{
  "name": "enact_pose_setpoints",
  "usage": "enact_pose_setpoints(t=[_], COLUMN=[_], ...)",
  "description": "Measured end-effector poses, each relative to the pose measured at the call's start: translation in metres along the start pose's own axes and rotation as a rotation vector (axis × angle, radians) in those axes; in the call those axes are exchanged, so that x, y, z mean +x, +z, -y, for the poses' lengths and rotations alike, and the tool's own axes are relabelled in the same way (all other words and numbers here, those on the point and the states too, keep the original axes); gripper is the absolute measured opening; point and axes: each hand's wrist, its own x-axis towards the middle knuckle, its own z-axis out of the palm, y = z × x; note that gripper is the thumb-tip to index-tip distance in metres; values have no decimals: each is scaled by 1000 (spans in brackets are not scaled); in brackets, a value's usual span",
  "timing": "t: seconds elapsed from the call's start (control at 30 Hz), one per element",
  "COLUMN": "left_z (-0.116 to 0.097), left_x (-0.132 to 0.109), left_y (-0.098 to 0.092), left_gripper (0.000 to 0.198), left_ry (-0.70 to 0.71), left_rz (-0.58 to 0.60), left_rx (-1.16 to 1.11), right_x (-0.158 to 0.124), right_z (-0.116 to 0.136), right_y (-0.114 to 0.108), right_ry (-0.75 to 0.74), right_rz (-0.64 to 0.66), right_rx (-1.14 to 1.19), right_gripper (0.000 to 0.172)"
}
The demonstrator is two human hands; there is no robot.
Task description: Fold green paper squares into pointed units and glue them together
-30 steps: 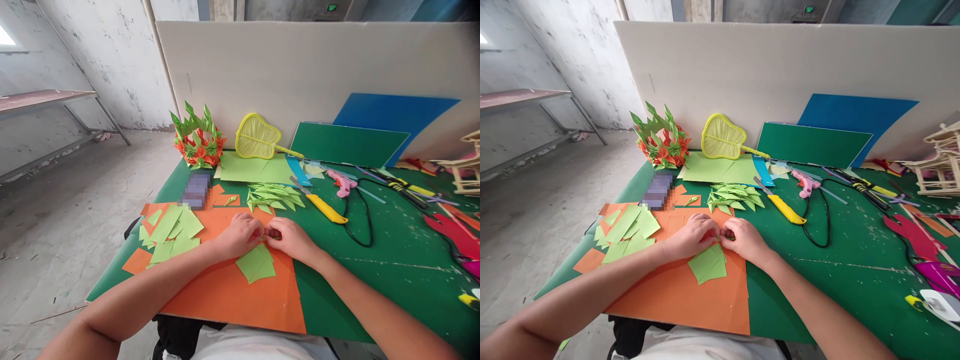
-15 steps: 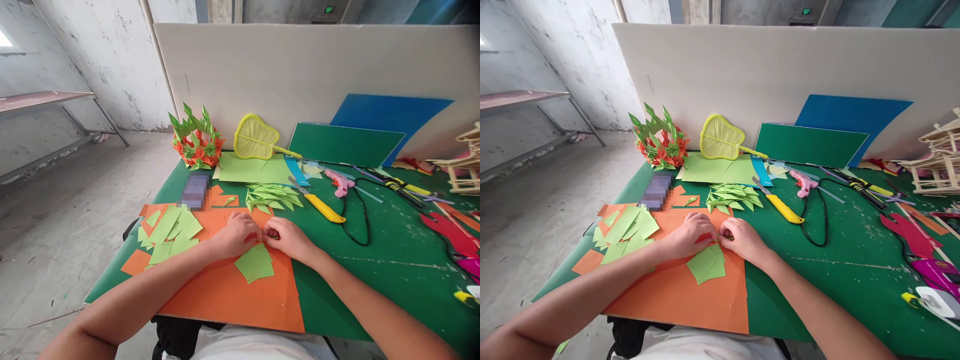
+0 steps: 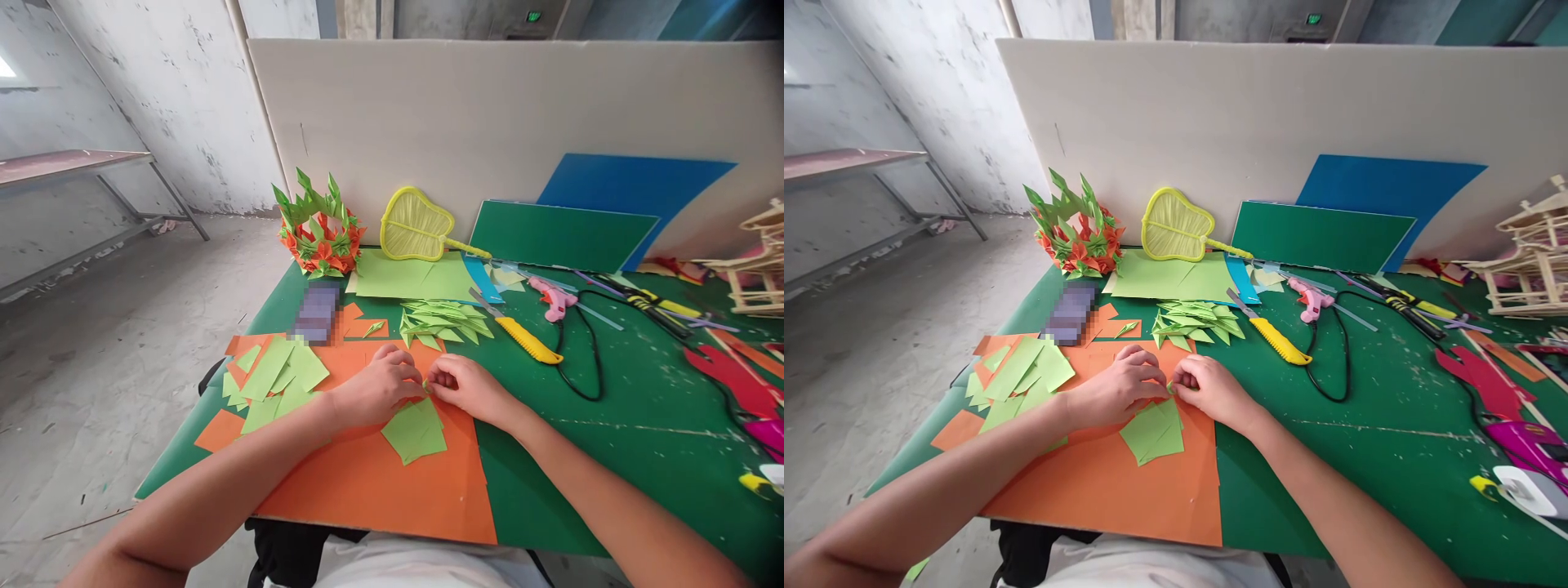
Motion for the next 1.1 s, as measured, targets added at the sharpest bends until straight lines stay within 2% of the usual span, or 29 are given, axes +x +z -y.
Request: enact_pose_setpoints(t=[0.23, 0.47, 0.77, 1.1], left_z=[-2, 1, 13, 16], left_x=[2, 5, 1, -5], left_y=[6, -1, -1, -6], left_gripper=[28, 26, 28, 29], left_ry=[31, 7, 61, 131], left_rz=[-11, 2, -12, 48], left_rx=[77, -60, -117, -56], right_x=[-2, -8, -16, -14], right_z=[1, -3, -16, -17], right_y=[-5, -19, -28, -28], right_ry=[6, -19, -259, -434], right_rz=[39, 101, 112, 46], right_rx=[54, 94, -72, -249], right_gripper=[6, 10, 27, 29])
